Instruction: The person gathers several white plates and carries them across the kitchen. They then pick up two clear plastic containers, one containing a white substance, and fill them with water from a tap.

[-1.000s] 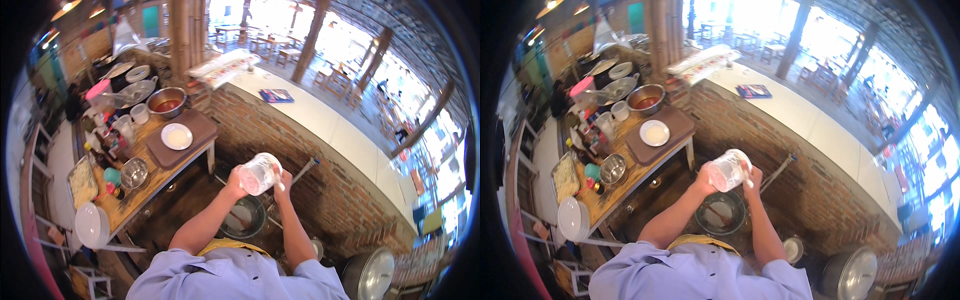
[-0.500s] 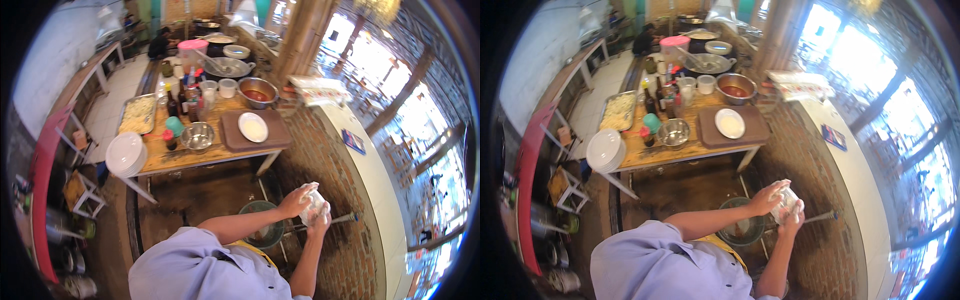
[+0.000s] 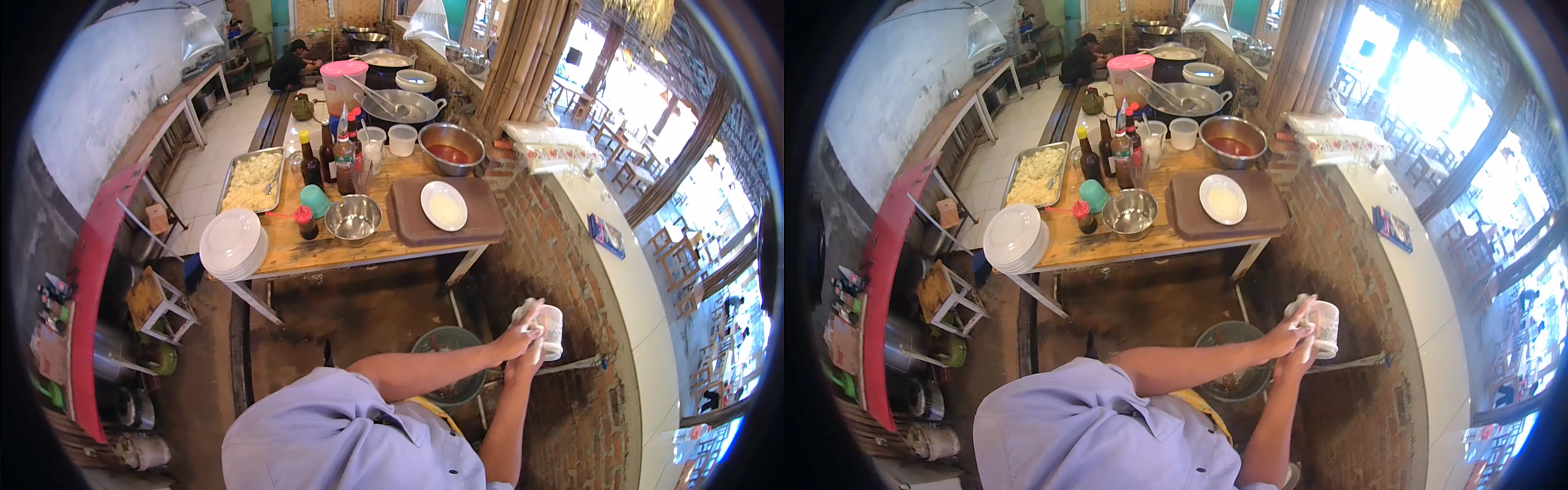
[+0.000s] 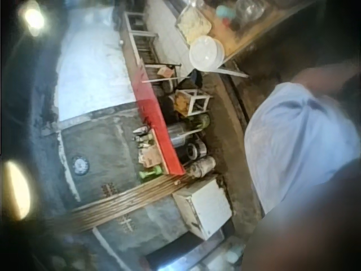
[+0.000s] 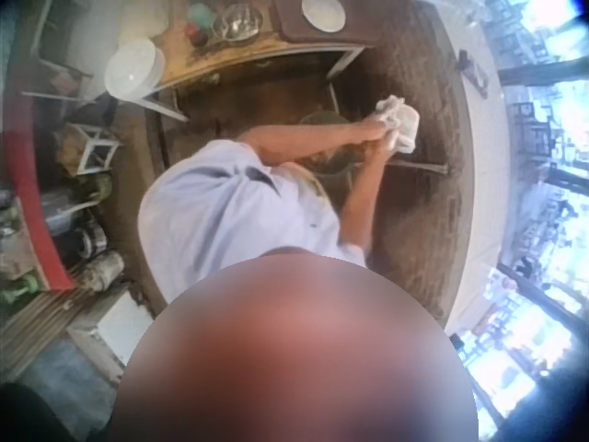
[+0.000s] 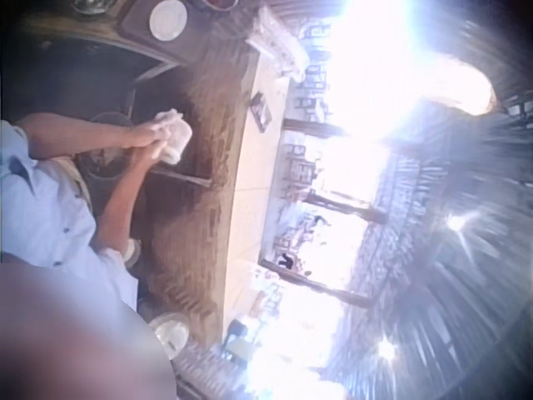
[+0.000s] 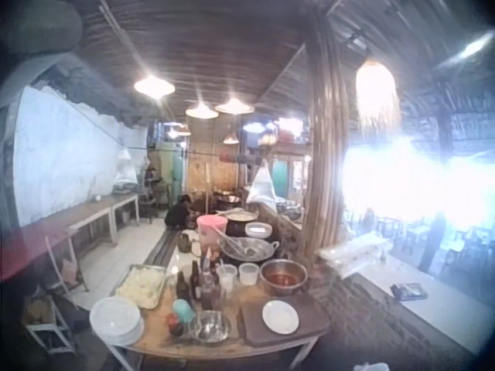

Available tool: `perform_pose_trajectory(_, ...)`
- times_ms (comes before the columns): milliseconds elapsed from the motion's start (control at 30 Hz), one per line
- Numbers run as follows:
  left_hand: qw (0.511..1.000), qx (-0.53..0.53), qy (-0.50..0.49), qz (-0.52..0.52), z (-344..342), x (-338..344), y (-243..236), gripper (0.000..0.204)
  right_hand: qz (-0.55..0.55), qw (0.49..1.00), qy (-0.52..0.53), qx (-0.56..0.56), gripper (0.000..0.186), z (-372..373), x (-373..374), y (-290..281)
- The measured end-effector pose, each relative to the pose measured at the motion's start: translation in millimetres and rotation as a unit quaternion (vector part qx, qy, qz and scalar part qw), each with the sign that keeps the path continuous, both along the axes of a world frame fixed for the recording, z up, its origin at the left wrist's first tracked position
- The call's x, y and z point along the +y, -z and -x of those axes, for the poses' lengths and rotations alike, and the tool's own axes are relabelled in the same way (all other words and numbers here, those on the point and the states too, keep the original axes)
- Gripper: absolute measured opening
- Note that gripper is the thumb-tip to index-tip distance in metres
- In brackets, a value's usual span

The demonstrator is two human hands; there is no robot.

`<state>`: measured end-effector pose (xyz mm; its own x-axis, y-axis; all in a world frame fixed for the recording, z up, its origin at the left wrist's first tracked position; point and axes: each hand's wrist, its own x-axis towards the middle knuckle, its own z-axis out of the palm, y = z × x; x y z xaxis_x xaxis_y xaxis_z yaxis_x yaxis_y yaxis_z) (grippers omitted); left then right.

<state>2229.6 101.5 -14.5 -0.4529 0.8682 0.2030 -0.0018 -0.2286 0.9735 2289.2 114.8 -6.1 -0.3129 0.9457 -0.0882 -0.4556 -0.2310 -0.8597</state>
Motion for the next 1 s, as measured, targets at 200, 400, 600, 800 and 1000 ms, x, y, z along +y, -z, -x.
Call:
perform_pose_trajectory(200, 0.993, 0.097, -0.044, -0.048, 25, 16, 1, 0.057, 0.021, 0.990, -0.034, 0.137, 0.058, -13, -1, -23)
perform_pose_trajectory(400, 0.976, -0.211, -0.047, -0.037, -5, 18, -2, 0.050, 0.094, 0.965, -0.002, 0.243, 0.046, -35, 14, -13)
perform_pose_trajectory(600, 0.956, -0.143, 0.243, 0.074, 46, 57, -32, 0.031, 0.043, 0.984, -0.032, 0.172, 0.042, -86, -2, -12)
perform_pose_trajectory(800, 0.971, 0.166, 0.164, 0.046, 24, 42, -62, 0.034, -0.071, 0.992, -0.037, -0.094, 0.034, -89, 17, -23)
perform_pose_trajectory(1000, 0.955, 0.239, 0.154, 0.086, 1, 5, -48, 0.042, -0.265, 0.846, -0.048, -0.461, 0.025, -86, 26, -10)
